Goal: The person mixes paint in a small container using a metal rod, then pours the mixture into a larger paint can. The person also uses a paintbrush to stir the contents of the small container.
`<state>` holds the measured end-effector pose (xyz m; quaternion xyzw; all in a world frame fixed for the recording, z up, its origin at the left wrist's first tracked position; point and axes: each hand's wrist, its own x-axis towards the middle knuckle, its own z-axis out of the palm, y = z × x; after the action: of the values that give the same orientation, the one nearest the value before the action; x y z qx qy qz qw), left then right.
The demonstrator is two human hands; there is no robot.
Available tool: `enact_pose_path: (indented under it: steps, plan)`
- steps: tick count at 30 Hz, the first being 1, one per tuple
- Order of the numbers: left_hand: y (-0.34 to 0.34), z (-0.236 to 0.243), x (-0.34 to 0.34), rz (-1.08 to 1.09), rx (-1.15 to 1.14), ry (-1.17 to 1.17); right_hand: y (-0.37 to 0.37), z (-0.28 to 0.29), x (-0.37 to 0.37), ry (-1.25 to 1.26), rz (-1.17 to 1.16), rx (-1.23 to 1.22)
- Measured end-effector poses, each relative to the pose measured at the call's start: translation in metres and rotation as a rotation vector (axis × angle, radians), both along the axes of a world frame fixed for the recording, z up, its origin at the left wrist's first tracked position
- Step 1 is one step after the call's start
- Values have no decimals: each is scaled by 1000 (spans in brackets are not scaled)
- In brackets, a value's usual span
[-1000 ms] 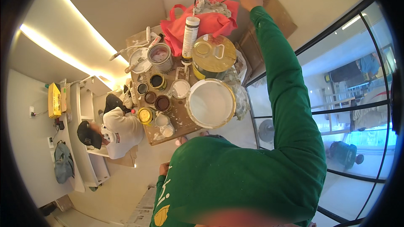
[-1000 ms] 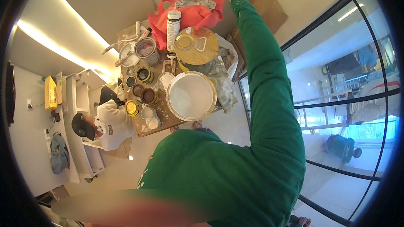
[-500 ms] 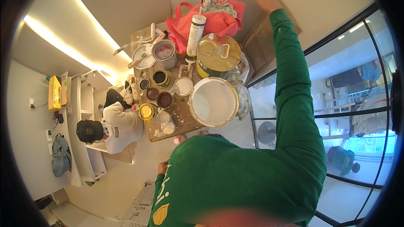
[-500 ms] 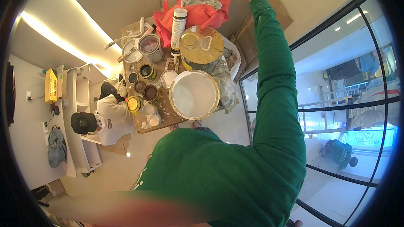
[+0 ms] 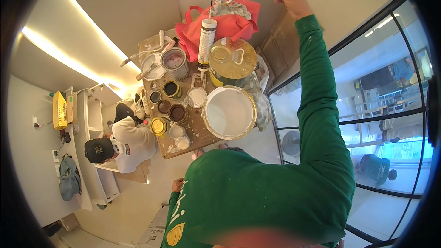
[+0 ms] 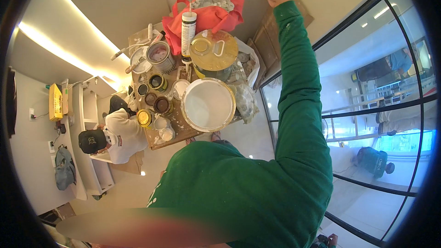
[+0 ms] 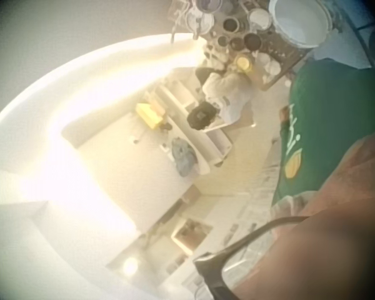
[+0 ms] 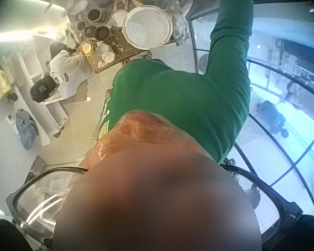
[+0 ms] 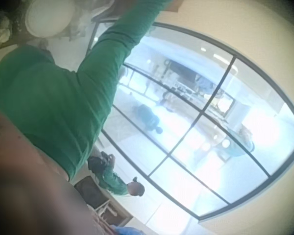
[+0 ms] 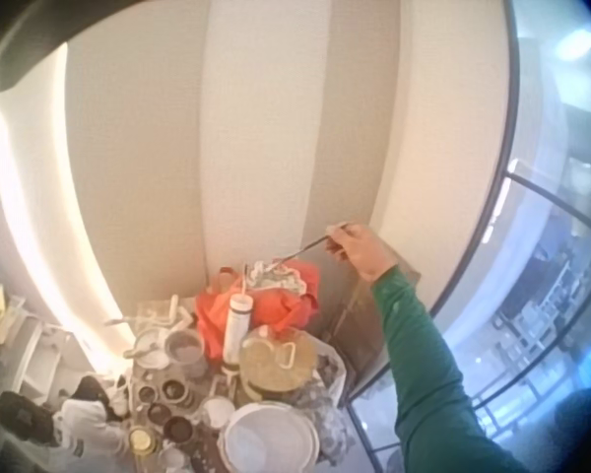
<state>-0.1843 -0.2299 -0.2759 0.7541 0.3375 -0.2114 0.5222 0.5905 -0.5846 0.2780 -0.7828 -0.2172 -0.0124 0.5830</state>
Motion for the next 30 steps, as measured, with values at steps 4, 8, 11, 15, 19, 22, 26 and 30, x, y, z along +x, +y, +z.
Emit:
enact_pose_path:
  steps: [4, 8, 11, 15, 19, 22, 26, 30]
  plan:
    - [-6, -1, -5, 186, -83, 4, 33, -15, -11, -76, 23, -79]
    - [-12, -4, -9, 167, 59, 94, 64, -20, -19, -197, 35, -311]
    - [-19, -7, -12, 161, 88, 49, 91, -26, -26, -277, 84, -368]
    - [-27, -13, -16, 163, 129, -13, 121, -36, -32, -271, 219, -502]
    - [-31, -19, -22, 208, 96, 1, 136, -41, -26, -299, 245, -533]
    - [-33, -23, -26, 206, 76, 5, 130, -43, -20, -265, 178, -408]
    - [-30, -26, -23, 166, 34, 15, 120, -47, -18, -251, 51, -467]
    - [-19, -22, -16, 101, -28, 15, 129, -54, -28, -147, 100, -371]
